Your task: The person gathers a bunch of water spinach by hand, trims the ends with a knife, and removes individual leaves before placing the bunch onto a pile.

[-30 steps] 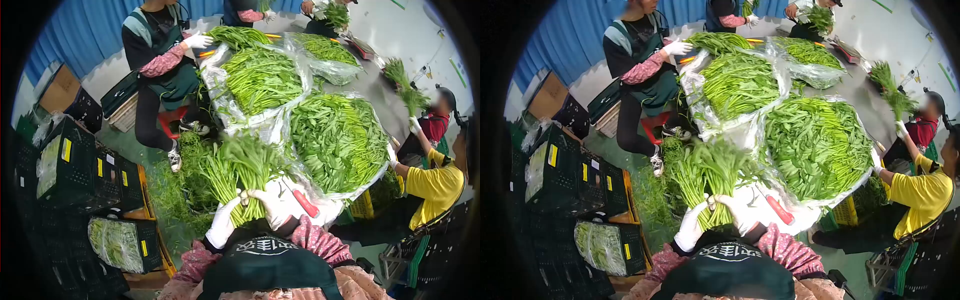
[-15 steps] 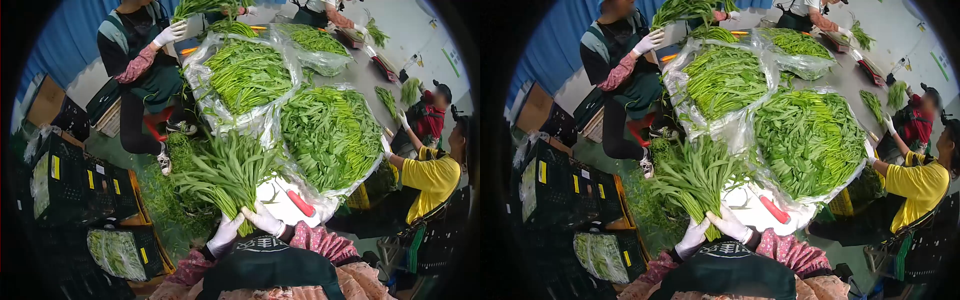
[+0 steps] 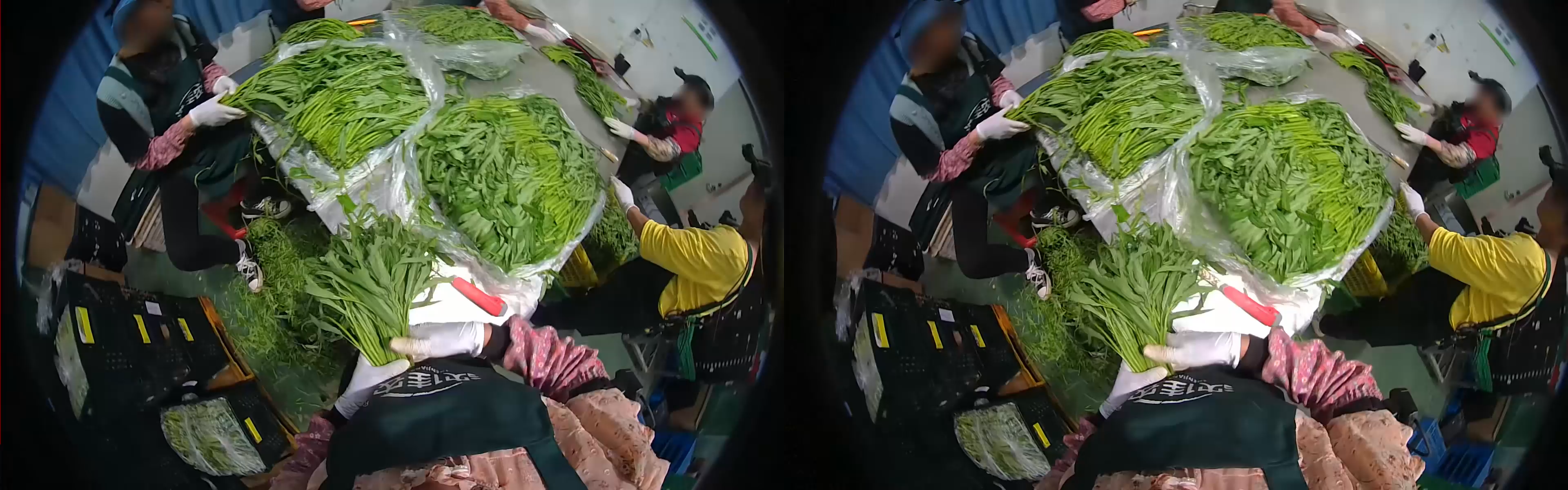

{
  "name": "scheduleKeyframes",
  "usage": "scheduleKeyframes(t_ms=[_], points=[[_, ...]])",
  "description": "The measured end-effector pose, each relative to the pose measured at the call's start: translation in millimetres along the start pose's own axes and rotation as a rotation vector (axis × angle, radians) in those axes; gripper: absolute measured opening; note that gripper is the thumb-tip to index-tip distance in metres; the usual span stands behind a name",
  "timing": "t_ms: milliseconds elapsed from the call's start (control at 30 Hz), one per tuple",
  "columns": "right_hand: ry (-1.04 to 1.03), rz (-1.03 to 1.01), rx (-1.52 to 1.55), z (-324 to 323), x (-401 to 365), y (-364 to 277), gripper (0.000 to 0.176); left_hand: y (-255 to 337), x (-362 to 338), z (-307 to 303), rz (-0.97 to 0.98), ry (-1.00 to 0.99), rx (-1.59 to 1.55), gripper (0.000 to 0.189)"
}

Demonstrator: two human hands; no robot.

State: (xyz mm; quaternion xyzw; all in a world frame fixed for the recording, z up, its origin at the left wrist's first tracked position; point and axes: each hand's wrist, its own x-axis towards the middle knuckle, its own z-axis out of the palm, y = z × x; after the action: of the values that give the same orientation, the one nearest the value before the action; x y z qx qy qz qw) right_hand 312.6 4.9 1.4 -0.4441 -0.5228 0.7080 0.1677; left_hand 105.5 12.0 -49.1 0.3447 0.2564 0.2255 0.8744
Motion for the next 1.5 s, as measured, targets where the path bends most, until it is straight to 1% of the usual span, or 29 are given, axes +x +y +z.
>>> scheduleKeyframes(t_ms=[33,67,133,167,233,300,333,400,433,467,500,567,600,633,667,700,767,800,833,933,967,1033,1067,1100,1167,1367,1400,1500], points=[[-0.016,0.157,-0.021,-7,-1,1,0.069,-1,-1,2,-0.050,-0.015,-0.101,0.041],[-0.037,0.314,-0.045,-14,-3,1,0.073,-7,-1,-4,-0.023,-0.036,-0.075,0.037],[0.057,0.248,-0.129,-6,-9,-13,0.077,-8,-6,-5,-0.032,-0.034,0.002,0.037],[0.098,0.116,-0.145,1,-9,-11,0.077,-7,-6,-5,-0.033,-0.031,0.040,0.037],[0.056,0.031,-0.164,3,-5,-8,0.078,-4,-7,2,0.002,-0.057,0.081,0.038],[0.023,0.049,-0.224,7,-1,-2,0.074,-6,-13,-1,0.017,-0.085,0.127,0.037],[0.019,0.053,-0.253,8,0,-3,0.071,-3,-14,2,0.018,-0.032,0.190,0.029],[0.201,-0.264,-0.268,16,9,2,0.066,12,-15,10,0.114,0.004,0.446,0.026],[0.201,-0.271,-0.350,14,13,8,0.061,18,-14,13,0.166,0.028,0.572,0.024],[0.201,-0.279,-0.432,11,18,13,0.059,11,-17,10,0.226,0.185,0.549,0.025],[0.203,-0.287,-0.514,9,22,19,0.061,16,-17,12,0.485,0.318,0.775,0.030],[0.159,-0.361,-0.542,7,23,9,0.069,14,-15,-6,0.480,0.497,0.602,0.032],[0.166,-0.367,-0.456,6,25,14,0.080,20,-24,-14,0.425,0.506,0.641,0.034],[0.192,-0.361,-0.161,10,22,16,0.077,25,-36,-22,0.444,0.528,0.908,0.029],[0.204,-0.299,-0.076,8,28,28,0.071,29,-46,-31,0.457,0.540,1.094,0.029],[0.214,-0.230,0.006,4,35,38,0.065,31,-53,-36,0.470,0.560,1.166,0.029],[0.213,-0.311,0.332,2,32,37,0.052,32,-64,-47,0.487,0.603,1.275,0.028],[0.170,-0.298,0.407,-3,29,31,0.046,29,-66,-51,0.492,0.620,1.309,0.028],[0.179,-0.244,0.372,-7,24,18,0.040,24,-69,-52,0.488,0.636,1.333,0.028],[0.278,-0.316,0.407,-15,21,12,0.032,19,-69,-59,0.511,0.656,1.416,0.028],[0.295,-0.307,0.459,-19,20,11,0.030,17,-72,-60,0.511,0.664,1.424,0.028],[0.404,-0.342,0.413,-23,14,3,0.024,18,-73,-65,0.519,0.675,1.458,0.027],[0.419,-0.311,0.525,-24,10,-3,0.022,17,-72,-67,0.523,0.675,1.476,0.027],[0.447,-0.339,0.507,-25,1,-14,0.020,18,-72,-69,0.527,0.677,1.489,0.027],[0.481,-0.424,0.485,-28,-5,-19,0.020,20,-73,-73,0.532,0.679,1.517,0.027],[0.524,-0.409,0.171,-17,-19,-44,0.019,24,-71,-82,0.555,0.689,1.592,0.026],[0.516,-0.439,0.203,-16,-11,-37,0.021,25,-71,-83,0.552,0.688,1.603,0.026],[0.602,-0.478,0.136,-10,2,-33,0.023,28,-72,-89,0.562,0.693,1.634,0.026]])
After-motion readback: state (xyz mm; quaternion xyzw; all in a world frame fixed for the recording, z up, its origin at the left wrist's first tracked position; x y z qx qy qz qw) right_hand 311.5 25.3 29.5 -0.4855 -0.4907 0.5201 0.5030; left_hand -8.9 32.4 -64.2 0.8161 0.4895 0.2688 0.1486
